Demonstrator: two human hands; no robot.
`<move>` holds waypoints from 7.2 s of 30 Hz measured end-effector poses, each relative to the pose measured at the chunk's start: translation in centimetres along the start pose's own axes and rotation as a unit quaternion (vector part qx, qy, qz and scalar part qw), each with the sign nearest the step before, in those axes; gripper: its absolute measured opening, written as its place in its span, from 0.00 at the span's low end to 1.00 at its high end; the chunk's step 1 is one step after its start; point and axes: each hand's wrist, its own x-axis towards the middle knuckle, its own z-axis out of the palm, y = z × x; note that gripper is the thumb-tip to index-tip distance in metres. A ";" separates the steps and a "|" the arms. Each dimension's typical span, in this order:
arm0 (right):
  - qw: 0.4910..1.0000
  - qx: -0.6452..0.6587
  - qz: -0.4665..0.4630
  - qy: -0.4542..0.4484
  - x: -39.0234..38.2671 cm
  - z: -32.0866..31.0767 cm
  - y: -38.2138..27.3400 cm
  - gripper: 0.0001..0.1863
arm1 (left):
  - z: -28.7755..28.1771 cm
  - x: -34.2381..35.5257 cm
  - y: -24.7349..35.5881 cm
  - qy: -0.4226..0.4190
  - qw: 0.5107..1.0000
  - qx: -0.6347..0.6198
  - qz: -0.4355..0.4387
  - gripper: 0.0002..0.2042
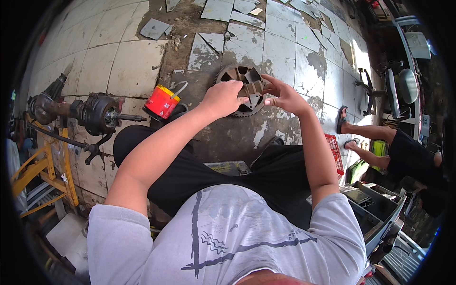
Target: The person sits on the floor and disassembles a mechanical part, removing small components and placing them into a red can. They then use a metal file to smooth the edges of a small metal piece.
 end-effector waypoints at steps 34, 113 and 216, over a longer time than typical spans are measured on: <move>0.978 -0.027 -0.065 0.198 0.4 0.8 -0.4 0.27 | -3.7 3.8 1.9 -0.036 0.977 0.182 0.103 0.16; 0.963 -0.213 0.135 0.098 7.5 18.6 23.1 0.28 | -5.5 3.2 -0.6 -0.013 0.975 0.210 0.066 0.18; 0.914 -0.305 -0.231 0.134 -1.9 5.0 -4.9 0.28 | -5.3 -4.0 3.1 0.052 0.991 0.108 0.053 0.21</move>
